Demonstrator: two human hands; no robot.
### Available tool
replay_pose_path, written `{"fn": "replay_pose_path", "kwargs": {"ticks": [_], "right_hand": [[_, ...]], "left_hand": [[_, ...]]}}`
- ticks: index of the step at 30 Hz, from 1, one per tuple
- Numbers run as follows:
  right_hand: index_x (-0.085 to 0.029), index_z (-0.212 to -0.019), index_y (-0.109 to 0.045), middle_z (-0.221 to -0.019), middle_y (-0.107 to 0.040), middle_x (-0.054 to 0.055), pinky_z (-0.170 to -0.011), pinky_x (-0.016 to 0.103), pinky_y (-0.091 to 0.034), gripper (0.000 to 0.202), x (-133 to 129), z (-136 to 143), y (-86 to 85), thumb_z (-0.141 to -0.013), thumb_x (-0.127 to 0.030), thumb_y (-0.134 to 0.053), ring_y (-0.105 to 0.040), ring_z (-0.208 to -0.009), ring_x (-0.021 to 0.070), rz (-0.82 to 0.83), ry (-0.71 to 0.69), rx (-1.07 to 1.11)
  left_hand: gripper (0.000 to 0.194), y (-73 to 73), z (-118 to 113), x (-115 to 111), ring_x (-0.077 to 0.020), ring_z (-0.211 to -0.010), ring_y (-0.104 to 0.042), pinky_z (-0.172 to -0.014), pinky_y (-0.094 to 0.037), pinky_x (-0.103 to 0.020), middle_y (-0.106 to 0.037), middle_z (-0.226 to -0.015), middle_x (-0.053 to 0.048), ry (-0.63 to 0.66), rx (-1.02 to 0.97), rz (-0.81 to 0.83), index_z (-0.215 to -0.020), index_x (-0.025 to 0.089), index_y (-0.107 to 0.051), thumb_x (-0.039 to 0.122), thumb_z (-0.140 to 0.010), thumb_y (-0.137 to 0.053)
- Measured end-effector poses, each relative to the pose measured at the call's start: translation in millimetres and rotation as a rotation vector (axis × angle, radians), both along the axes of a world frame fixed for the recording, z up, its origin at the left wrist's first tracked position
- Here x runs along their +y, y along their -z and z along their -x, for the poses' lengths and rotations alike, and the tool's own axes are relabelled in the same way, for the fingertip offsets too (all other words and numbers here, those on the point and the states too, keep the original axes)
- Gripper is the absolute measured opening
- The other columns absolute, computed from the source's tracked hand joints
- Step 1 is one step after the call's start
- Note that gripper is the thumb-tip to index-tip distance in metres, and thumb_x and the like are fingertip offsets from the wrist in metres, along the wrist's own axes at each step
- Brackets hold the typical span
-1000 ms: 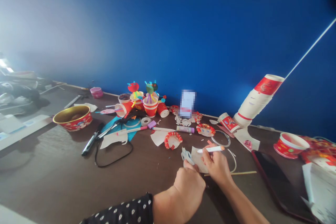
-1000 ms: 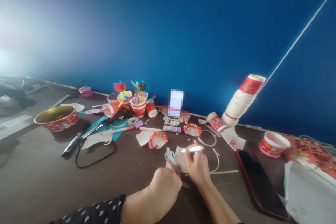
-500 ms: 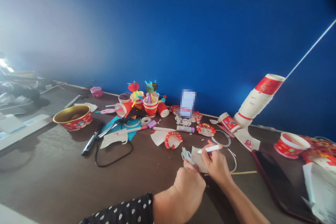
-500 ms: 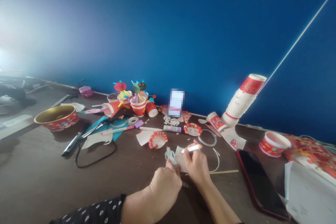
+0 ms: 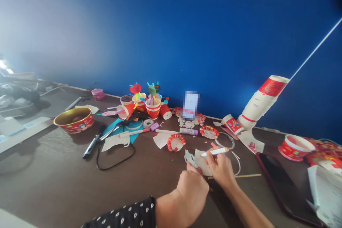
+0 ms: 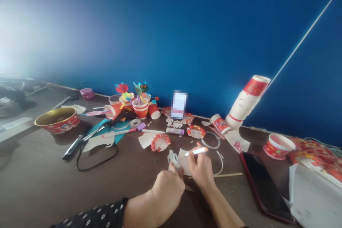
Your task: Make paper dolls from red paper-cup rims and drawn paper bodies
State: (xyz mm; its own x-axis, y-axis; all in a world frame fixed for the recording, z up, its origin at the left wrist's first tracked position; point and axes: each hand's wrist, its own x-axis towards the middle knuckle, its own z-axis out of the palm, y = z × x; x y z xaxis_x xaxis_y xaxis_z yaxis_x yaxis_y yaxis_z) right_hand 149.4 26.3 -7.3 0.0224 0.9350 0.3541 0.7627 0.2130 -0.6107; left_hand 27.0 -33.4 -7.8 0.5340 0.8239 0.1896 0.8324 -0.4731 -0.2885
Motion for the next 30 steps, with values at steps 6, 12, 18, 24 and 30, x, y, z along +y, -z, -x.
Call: {"fn": "replay_pose_path", "kwargs": {"ticks": [6, 12, 18, 24, 30], "right_hand": [[-0.013, -0.09, -0.056, -0.062, -0.066, 0.009, -0.052, 0.027, -0.048, 0.034, -0.5, 0.6, -0.9, -0.077, -0.039, -0.038, -0.065, -0.065, 0.0227, 0.014, 0.006, -0.024], [-0.015, -0.082, -0.056, -0.057, -0.064, 0.007, -0.053, 0.027, -0.047, 0.031, 0.8, 1.3, -0.4, -0.078, -0.038, -0.037, -0.064, -0.061, 0.0222, -0.009, 0.001, -0.067], [-0.015, -0.079, -0.056, -0.058, -0.065, 0.007, -0.056, 0.028, -0.047, 0.029, 0.6, 2.3, -2.0, -0.077, -0.037, -0.037, -0.064, -0.061, 0.022, -0.031, -0.015, -0.102], [-0.013, -0.087, -0.055, -0.06, -0.066, 0.007, -0.054, 0.027, -0.048, 0.031, 1.4, -0.3, 1.7, -0.078, -0.037, -0.038, -0.065, -0.064, 0.0218, 0.01, -0.011, -0.011], [-0.014, -0.088, -0.055, -0.066, -0.067, 0.009, -0.055, 0.027, -0.049, 0.032, 2.0, -2.1, 3.1, -0.077, -0.039, -0.038, -0.065, -0.068, 0.022, 0.085, 0.007, 0.056]], "left_hand": [[0.037, -3.8, 0.4, -0.9, -0.0331, -0.089, -0.057, -0.05, -0.048, -0.03, -0.059, -0.098, -0.025, 0.009, 0.0, 0.039, -0.106, 0.003, -0.057, 0.015, -0.071, -0.053], [0.038, -3.0, 1.1, -3.3, -0.0317, -0.086, -0.059, -0.049, -0.047, -0.029, -0.059, -0.097, -0.026, -0.006, 0.003, 0.011, -0.108, 0.002, -0.055, 0.014, -0.073, -0.05], [0.038, -7.0, 2.1, -2.5, -0.0328, -0.088, -0.058, -0.048, -0.047, -0.028, -0.059, -0.097, -0.027, 0.007, 0.03, 0.032, -0.108, 0.002, -0.056, 0.015, -0.073, -0.051], [0.04, -4.7, 1.2, -1.9, -0.0329, -0.087, -0.058, -0.049, -0.047, -0.029, -0.057, -0.098, -0.029, 0.005, 0.02, 0.033, -0.109, 0.002, -0.055, 0.017, -0.072, -0.054], [0.038, -0.8, 0.0, 0.3, -0.0317, -0.085, -0.059, -0.049, -0.047, -0.028, -0.058, -0.097, -0.028, -0.011, 0.004, 0.032, -0.107, 0.003, -0.057, 0.016, -0.072, -0.054]]}}
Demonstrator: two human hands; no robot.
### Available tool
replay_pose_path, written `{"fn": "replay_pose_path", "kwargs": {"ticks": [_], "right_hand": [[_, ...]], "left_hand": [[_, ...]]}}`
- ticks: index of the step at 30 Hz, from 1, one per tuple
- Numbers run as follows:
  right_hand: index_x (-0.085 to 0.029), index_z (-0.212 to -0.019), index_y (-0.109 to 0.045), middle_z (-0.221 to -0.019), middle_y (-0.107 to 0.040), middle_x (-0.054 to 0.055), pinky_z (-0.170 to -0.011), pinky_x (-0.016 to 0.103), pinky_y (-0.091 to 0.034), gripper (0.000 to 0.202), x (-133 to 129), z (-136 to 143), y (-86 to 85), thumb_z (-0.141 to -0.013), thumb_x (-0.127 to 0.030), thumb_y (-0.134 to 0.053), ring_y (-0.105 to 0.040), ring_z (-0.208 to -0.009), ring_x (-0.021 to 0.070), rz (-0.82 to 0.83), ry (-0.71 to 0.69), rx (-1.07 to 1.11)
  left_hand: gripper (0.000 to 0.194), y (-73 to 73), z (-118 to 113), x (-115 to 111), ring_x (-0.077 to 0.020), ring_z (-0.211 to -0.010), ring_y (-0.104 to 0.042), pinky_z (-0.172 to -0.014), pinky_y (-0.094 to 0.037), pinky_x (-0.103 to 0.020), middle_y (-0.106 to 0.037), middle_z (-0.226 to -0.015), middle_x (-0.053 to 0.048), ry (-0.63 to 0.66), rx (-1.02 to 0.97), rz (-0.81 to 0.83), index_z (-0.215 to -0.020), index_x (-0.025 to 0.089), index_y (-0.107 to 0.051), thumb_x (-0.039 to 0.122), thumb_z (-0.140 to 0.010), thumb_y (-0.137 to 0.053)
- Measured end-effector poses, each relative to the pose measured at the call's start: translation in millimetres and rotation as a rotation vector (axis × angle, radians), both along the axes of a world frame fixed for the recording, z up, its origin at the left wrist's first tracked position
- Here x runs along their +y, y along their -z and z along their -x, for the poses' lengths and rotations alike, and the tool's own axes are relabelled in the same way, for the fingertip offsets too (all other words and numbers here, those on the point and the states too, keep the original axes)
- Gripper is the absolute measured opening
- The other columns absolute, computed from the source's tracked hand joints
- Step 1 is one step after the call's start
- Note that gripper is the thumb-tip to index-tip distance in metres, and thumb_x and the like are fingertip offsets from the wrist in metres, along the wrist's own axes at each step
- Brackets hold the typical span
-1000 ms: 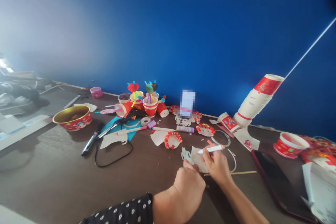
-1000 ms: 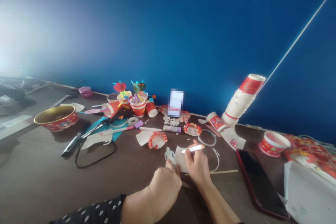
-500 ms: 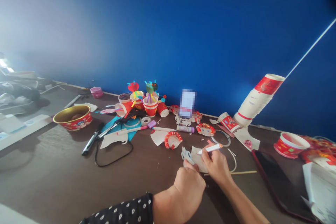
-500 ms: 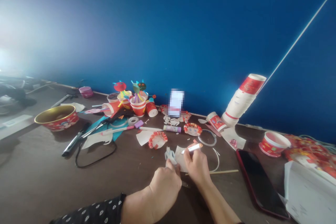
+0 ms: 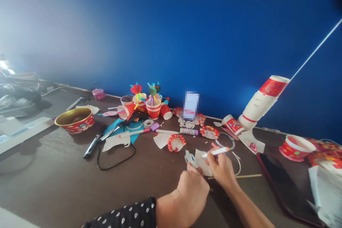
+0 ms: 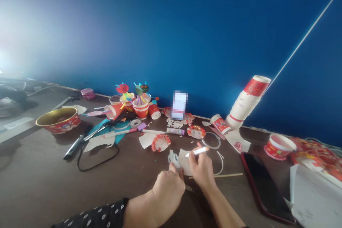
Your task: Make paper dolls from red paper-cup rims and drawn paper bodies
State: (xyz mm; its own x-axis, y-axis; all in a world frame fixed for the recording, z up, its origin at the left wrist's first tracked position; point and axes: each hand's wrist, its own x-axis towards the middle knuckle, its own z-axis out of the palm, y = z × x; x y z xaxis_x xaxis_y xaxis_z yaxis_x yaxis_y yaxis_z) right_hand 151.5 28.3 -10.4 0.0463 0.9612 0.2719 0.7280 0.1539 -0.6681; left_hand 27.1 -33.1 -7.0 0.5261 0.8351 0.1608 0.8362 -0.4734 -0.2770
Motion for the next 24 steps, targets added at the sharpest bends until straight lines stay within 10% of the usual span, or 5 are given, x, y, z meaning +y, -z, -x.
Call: {"fn": "replay_pose_path", "kwargs": {"ticks": [24], "right_hand": [[-0.013, -0.088, -0.055, -0.064, -0.066, 0.009, -0.058, 0.029, -0.048, 0.03, -0.8, 1.3, 1.2, -0.076, -0.035, -0.039, -0.065, -0.068, 0.0227, -0.088, 0.002, -0.033]], "left_hand": [[0.04, 1.5, 0.7, -0.7, -0.0285, -0.075, -0.061, -0.047, -0.046, -0.027, -0.059, -0.096, -0.028, 0.003, 0.015, -0.038, -0.108, 0.003, -0.055, 0.016, -0.071, -0.053]]}}
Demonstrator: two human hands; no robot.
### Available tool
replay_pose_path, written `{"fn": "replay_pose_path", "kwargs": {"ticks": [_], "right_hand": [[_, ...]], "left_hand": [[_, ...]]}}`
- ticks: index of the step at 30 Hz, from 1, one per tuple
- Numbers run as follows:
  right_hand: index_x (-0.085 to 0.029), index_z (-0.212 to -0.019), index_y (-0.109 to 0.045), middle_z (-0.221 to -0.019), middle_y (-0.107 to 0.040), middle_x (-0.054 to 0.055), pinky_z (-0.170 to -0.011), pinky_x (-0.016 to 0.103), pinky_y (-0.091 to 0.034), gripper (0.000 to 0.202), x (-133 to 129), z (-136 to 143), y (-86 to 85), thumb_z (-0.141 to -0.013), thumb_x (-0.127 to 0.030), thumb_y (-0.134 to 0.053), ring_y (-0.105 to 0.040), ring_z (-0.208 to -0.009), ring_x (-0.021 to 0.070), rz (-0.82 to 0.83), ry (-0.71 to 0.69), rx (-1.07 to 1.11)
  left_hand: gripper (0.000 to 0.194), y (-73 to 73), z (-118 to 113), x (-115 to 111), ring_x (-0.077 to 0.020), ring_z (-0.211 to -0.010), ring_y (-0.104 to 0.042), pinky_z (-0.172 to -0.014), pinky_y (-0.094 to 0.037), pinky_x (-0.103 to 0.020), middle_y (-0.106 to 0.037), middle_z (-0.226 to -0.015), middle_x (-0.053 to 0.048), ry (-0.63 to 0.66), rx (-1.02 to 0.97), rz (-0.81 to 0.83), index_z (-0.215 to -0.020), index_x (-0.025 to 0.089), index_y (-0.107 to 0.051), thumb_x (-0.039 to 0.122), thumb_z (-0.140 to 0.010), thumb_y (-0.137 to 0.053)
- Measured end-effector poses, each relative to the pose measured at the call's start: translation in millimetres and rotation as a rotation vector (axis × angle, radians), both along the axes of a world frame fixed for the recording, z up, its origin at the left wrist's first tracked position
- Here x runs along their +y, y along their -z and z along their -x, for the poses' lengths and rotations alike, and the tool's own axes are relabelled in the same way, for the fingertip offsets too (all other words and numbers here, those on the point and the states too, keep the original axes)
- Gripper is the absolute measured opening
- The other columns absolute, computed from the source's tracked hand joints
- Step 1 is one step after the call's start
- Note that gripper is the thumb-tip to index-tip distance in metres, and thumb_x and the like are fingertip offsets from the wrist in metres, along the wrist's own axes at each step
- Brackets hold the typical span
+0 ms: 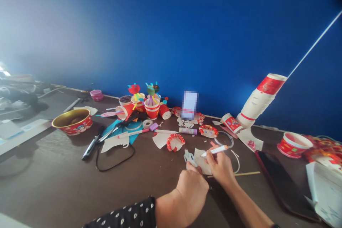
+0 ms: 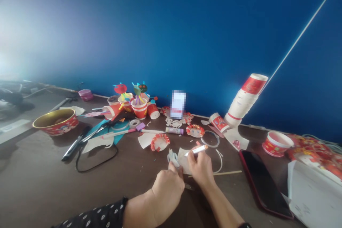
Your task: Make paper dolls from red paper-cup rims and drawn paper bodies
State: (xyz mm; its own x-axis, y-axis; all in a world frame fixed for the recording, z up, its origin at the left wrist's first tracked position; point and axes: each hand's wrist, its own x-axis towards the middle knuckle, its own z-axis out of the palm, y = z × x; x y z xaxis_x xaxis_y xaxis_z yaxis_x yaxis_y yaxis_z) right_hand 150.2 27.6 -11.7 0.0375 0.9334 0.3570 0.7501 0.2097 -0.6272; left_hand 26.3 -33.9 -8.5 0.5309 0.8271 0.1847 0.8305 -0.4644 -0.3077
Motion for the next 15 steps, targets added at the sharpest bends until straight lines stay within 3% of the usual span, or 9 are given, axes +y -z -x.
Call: {"fn": "replay_pose_path", "kwargs": {"ticks": [6, 15], "right_hand": [[-0.014, -0.09, -0.053, -0.068, -0.068, 0.009, -0.056, 0.027, -0.049, 0.029, -1.1, -0.3, -0.1, -0.076, -0.036, -0.041, -0.065, -0.07, 0.0222, 0.066, 0.003, 0.11], [-0.015, -0.088, -0.054, -0.064, -0.066, 0.006, -0.054, 0.027, -0.048, 0.027, -3.7, 0.8, -6.6, -0.076, -0.035, -0.04, -0.065, -0.062, 0.0201, 0.072, 0.066, 0.09]], "left_hand": [[0.041, 3.4, 0.0, 0.6, -0.0314, -0.085, -0.059, -0.047, -0.046, -0.026, -0.058, -0.098, -0.029, 0.004, 0.003, -0.001, -0.11, 0.002, -0.054, 0.016, -0.072, -0.053], [0.037, -7.8, 0.9, -0.7, -0.031, -0.086, -0.059, -0.049, -0.047, -0.027, -0.058, -0.098, -0.028, 0.017, 0.012, 0.054, -0.108, 0.001, -0.055, 0.013, -0.073, -0.051]]}}
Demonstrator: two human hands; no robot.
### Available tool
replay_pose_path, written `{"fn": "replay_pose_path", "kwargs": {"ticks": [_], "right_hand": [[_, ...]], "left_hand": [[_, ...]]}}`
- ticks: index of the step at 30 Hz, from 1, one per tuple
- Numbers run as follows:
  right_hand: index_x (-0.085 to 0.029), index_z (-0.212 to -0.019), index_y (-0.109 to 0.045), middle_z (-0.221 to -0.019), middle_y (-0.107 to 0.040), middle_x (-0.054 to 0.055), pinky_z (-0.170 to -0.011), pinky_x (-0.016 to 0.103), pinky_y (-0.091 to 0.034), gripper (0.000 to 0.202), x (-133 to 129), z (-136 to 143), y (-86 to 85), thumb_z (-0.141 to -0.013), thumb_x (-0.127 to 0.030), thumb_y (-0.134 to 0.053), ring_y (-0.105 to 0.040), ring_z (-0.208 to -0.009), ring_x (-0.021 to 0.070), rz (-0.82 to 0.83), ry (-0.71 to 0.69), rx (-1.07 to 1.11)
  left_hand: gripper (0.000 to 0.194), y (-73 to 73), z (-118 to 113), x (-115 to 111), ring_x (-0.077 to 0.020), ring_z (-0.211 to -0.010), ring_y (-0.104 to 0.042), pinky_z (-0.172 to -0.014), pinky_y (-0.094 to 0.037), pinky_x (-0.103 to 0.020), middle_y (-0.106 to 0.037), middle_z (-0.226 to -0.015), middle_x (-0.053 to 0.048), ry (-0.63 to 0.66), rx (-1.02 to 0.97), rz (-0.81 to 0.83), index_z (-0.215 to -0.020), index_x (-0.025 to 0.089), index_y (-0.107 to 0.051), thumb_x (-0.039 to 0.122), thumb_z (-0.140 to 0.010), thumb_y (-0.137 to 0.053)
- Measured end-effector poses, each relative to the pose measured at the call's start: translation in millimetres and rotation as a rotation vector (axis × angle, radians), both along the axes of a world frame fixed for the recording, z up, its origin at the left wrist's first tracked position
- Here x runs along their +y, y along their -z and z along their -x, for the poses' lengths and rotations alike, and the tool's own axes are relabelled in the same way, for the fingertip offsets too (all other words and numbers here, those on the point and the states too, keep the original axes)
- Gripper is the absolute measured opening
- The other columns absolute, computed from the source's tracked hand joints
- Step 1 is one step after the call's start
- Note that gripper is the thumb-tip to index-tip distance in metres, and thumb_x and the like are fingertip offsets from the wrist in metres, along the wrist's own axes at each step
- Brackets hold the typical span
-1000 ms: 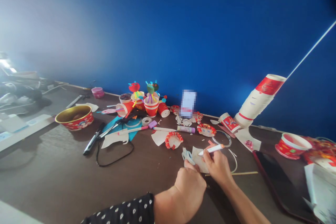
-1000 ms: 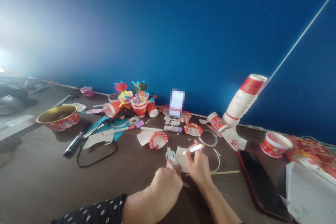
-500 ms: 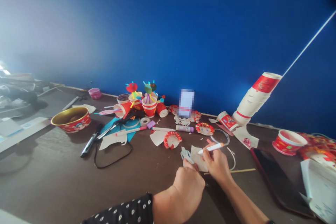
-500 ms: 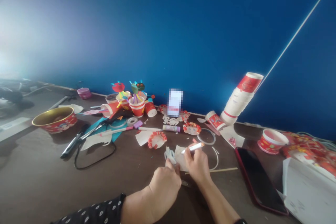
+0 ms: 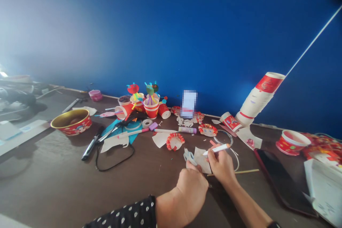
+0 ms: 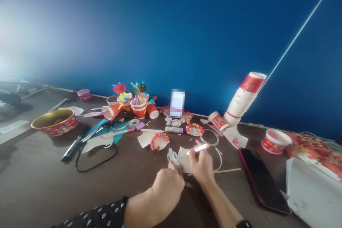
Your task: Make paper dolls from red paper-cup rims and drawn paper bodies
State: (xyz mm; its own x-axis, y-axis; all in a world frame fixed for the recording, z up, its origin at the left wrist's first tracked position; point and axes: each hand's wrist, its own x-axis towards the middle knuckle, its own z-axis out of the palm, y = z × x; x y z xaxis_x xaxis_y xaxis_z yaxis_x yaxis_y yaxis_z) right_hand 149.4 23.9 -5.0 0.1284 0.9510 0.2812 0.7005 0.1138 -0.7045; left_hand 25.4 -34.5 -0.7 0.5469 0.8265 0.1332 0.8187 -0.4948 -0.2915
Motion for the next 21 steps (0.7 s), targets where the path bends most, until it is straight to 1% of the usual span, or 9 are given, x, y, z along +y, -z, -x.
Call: {"fn": "replay_pose_path", "kwargs": {"ticks": [3, 8, 10, 14, 16, 18, 21], "right_hand": [[-0.015, -0.085, -0.055, -0.063, -0.066, 0.006, -0.057, 0.028, -0.048, 0.027, -0.8, -0.1, -0.5, -0.075, -0.035, -0.04, -0.065, -0.063, 0.0208, -0.007, -0.006, -0.038], [-0.013, -0.092, -0.054, -0.062, -0.066, 0.006, -0.06, 0.029, -0.048, 0.03, -1.0, 0.3, -1.7, -0.075, -0.034, -0.04, -0.064, -0.063, 0.0214, -0.036, -0.02, -0.077], [-0.013, -0.091, -0.055, -0.061, -0.065, 0.006, -0.06, 0.03, -0.048, 0.03, -1.1, 1.0, -2.2, -0.075, -0.033, -0.04, -0.064, -0.061, 0.0213, -0.043, -0.024, -0.101], [-0.012, -0.087, -0.057, -0.072, -0.066, 0.011, -0.06, 0.03, -0.048, 0.03, -1.0, 2.1, -0.6, -0.075, -0.033, -0.038, -0.063, -0.064, 0.0217, -0.117, -0.029, -0.198], [-0.012, -0.086, -0.056, -0.072, -0.066, 0.012, -0.06, 0.029, -0.047, 0.029, -0.7, 2.4, 0.8, -0.076, -0.033, -0.038, -0.063, -0.066, 0.0218, -0.137, -0.06, -0.247], [-0.013, -0.083, -0.055, -0.067, -0.065, 0.01, -0.059, 0.027, -0.046, 0.027, -0.2, 2.5, 1.2, -0.077, -0.033, -0.038, -0.063, -0.066, 0.0216, -0.108, -0.077, -0.272], [-0.015, -0.076, -0.053, -0.063, -0.064, 0.008, -0.055, 0.025, -0.045, 0.025, 0.1, 2.7, -0.3, -0.078, -0.034, -0.037, -0.063, -0.064, 0.0202, -0.053, -0.051, -0.261]], "left_hand": [[0.036, -0.9, -0.1, 0.2, -0.0305, -0.086, -0.059, -0.049, -0.047, -0.026, -0.058, -0.098, -0.028, -0.002, -0.004, 0.022, -0.107, 0.001, -0.056, 0.012, -0.073, -0.051], [0.036, -1.7, 0.5, 0.4, -0.0298, -0.085, -0.06, -0.049, -0.047, -0.026, -0.059, -0.096, -0.028, -0.006, -0.005, 0.027, -0.107, 0.001, -0.055, 0.011, -0.073, -0.051], [0.035, -2.6, 0.9, 0.0, -0.0299, -0.085, -0.06, -0.048, -0.047, -0.026, -0.059, -0.096, -0.028, -0.005, -0.005, 0.035, -0.107, 0.002, -0.056, 0.012, -0.073, -0.051], [0.038, -2.6, 1.6, -0.8, -0.0302, -0.085, -0.059, -0.048, -0.047, -0.026, -0.059, -0.097, -0.027, 0.006, -0.001, 0.016, -0.109, 0.001, -0.054, 0.012, -0.073, -0.052], [0.037, -1.8, 1.7, -1.2, -0.0293, -0.083, -0.06, -0.048, -0.047, -0.025, -0.059, -0.095, -0.027, -0.003, 0.004, -0.018, -0.108, 0.001, -0.055, 0.011, -0.072, -0.051], [0.035, -1.4, 1.6, -1.3, -0.028, -0.08, -0.061, -0.048, -0.047, -0.025, -0.06, -0.094, -0.026, -0.011, 0.009, -0.028, -0.105, 0.001, -0.057, 0.01, -0.072, -0.051], [0.035, -1.7, 1.4, -0.7, -0.0285, -0.081, -0.061, -0.047, -0.047, -0.025, -0.061, -0.094, -0.025, -0.018, 0.012, -0.001, -0.105, 0.003, -0.058, 0.009, -0.071, -0.052]]}}
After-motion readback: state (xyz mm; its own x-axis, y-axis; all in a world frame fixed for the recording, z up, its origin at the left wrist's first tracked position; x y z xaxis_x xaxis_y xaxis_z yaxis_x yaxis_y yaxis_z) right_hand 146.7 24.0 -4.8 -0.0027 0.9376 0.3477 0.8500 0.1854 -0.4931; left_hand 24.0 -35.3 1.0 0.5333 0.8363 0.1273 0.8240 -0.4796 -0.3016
